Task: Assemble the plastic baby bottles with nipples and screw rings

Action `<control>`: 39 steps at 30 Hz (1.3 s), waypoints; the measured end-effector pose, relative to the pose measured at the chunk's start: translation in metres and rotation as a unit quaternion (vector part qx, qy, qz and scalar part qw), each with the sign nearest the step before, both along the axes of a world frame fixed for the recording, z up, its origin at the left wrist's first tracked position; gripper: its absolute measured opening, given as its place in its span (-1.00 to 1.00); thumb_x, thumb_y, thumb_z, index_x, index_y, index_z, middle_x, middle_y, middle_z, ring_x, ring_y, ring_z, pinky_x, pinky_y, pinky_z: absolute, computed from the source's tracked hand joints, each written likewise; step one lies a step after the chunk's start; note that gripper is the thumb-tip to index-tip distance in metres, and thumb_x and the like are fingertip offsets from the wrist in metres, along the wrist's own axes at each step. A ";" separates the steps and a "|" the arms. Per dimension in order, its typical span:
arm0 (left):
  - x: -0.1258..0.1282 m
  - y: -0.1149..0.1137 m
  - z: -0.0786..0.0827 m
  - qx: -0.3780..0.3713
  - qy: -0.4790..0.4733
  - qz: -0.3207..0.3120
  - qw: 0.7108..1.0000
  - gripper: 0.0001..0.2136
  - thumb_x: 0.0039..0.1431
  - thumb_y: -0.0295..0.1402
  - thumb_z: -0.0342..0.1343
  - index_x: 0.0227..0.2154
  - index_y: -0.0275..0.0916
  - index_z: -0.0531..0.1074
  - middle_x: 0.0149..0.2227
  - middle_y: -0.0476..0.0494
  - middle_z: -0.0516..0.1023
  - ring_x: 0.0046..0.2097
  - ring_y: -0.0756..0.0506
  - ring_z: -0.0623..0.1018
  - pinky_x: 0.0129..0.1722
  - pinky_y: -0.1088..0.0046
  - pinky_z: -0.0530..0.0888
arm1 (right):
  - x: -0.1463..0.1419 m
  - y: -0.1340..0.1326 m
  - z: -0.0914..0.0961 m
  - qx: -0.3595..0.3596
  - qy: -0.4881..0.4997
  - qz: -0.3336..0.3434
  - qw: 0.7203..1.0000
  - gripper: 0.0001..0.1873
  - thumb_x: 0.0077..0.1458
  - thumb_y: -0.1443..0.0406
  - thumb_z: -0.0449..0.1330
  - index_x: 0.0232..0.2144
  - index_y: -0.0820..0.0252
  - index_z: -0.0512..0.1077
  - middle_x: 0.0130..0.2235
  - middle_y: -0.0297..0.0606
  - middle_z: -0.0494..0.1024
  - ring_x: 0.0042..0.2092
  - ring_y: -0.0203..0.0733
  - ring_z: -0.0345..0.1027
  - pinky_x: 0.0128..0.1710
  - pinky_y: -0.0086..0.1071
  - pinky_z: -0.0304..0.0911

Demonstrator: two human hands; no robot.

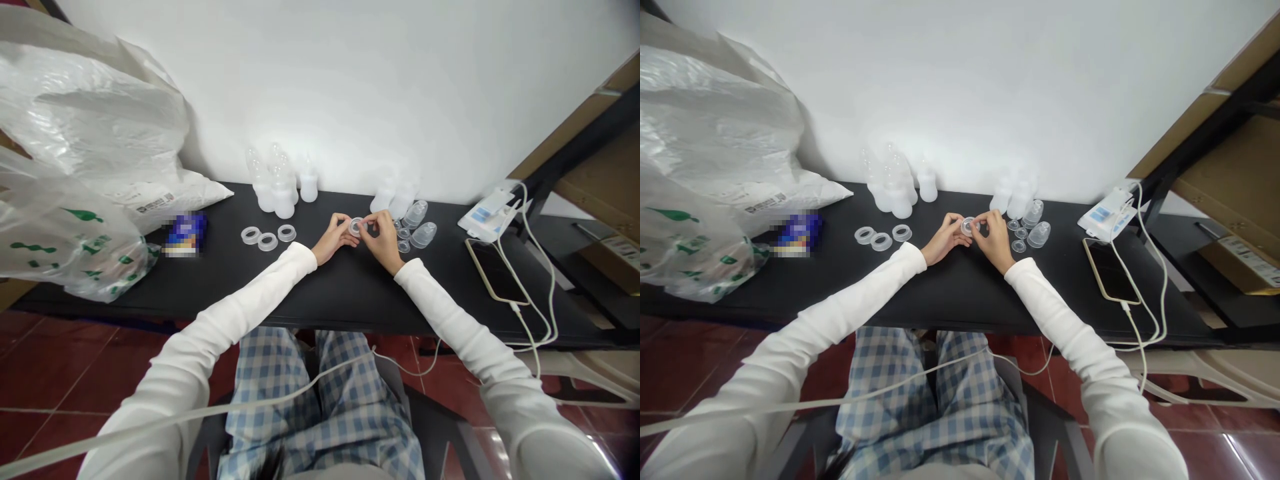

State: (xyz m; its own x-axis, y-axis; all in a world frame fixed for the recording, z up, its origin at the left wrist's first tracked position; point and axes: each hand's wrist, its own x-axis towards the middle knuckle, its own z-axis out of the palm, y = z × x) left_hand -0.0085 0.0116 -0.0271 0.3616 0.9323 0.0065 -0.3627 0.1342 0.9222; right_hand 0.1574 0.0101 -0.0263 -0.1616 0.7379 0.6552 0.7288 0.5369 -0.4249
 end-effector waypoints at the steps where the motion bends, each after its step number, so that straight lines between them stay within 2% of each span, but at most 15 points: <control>1: 0.000 0.000 0.000 0.000 0.005 0.004 1.000 -0.68 0.31 -0.14 0.18 -0.21 -0.15 0.14 -0.44 0.09 0.56 -0.44 0.03 0.60 -0.34 0.52 0.50 | -0.001 0.000 -0.001 -0.001 0.002 0.007 1.000 -0.85 0.30 0.18 0.11 -0.26 0.12 0.38 -0.24 -0.21 0.43 -0.23 -0.14 0.26 -0.16 -0.22 0.27; 4: 0.001 0.000 -0.002 0.007 0.024 0.018 1.000 -0.68 0.28 -0.21 0.23 -0.21 -0.16 0.16 -0.48 0.11 0.54 -0.46 0.04 0.59 -0.35 0.53 0.51 | -0.003 0.001 -0.006 -0.015 0.023 0.023 0.999 -0.84 0.29 0.16 0.11 -0.22 0.13 0.33 -0.21 -0.20 0.42 -0.28 -0.17 0.24 -0.20 -0.24 0.29; 8: 0.002 0.001 -0.006 0.024 0.043 0.028 0.998 -0.71 0.29 -0.22 0.22 -0.22 -0.18 0.19 -0.51 0.11 0.55 -0.47 0.05 0.59 -0.36 0.53 0.51 | -0.004 0.001 -0.010 -0.057 0.058 0.038 0.996 -0.68 0.26 0.11 0.11 -0.05 0.18 0.30 -0.15 -0.17 0.43 -0.34 -0.23 0.24 -0.23 -0.28 0.29; 13: 0.002 0.001 -0.011 0.068 0.079 0.046 0.994 -0.65 0.23 -0.17 0.28 -0.24 -0.19 0.20 -0.55 0.09 0.55 -0.49 0.03 0.58 -0.39 0.52 0.51 | -0.005 -0.003 -0.004 -0.120 0.027 0.069 0.990 -0.75 0.31 0.12 0.01 -0.27 0.13 0.37 -0.35 -0.29 0.45 -0.34 -0.20 0.28 -0.26 -0.31 0.19; 18: 0.000 -0.002 -0.011 0.091 0.127 0.065 0.986 -0.67 0.22 -0.22 0.29 -0.25 -0.19 0.21 -0.55 0.06 0.57 -0.49 0.01 0.59 -0.38 0.49 0.51 | -0.007 -0.004 -0.004 -0.179 0.106 0.103 0.973 -0.69 0.27 0.03 0.09 -0.30 0.13 0.38 -0.50 -0.44 0.31 -0.46 -0.29 0.12 -0.40 -0.38 0.07; 22: -0.002 -0.003 -0.009 0.117 0.159 0.074 0.978 -0.72 0.24 -0.28 0.26 -0.26 -0.17 0.21 -0.56 0.09 0.57 -0.50 0.02 0.58 -0.41 0.52 0.49 | -0.008 0.000 -0.009 -0.203 0.162 0.142 0.955 -0.59 0.23 -0.09 0.14 -0.32 0.13 0.36 -0.48 -0.43 0.36 -0.45 -0.30 0.17 -0.40 -0.39 0.10; 29: -0.002 -0.002 -0.009 0.128 0.167 0.066 0.975 -0.77 0.29 -0.28 0.19 -0.20 -0.17 0.22 -0.57 0.16 0.52 -0.49 0.04 0.57 -0.38 0.53 0.51 | -0.008 0.000 -0.007 -0.182 0.164 0.151 0.958 -0.55 0.22 -0.13 0.15 -0.32 0.12 0.36 -0.47 -0.40 0.35 -0.43 -0.29 0.17 -0.40 -0.38 0.12; 35: -0.001 0.001 -0.012 0.100 0.108 0.061 0.987 -0.72 0.22 -0.37 0.26 -0.18 -0.18 0.23 -0.48 0.12 0.55 -0.41 0.05 0.61 -0.25 0.48 0.54 | -0.005 -0.002 -0.003 -0.140 0.124 0.129 0.974 -0.64 0.30 -0.01 0.11 -0.24 0.13 0.46 -0.39 -0.34 0.44 -0.41 -0.28 0.18 -0.35 -0.35 0.16; 39: 0.001 0.002 -0.014 0.092 0.114 0.080 0.986 -0.73 0.19 -0.46 0.25 -0.23 -0.19 0.21 -0.46 0.11 0.56 -0.41 0.05 0.60 -0.23 0.46 0.55 | -0.003 -0.001 -0.001 -0.133 0.109 0.134 0.976 -0.73 0.25 0.08 0.16 -0.22 0.15 0.49 -0.34 -0.31 0.49 -0.40 -0.29 0.20 -0.33 -0.35 0.19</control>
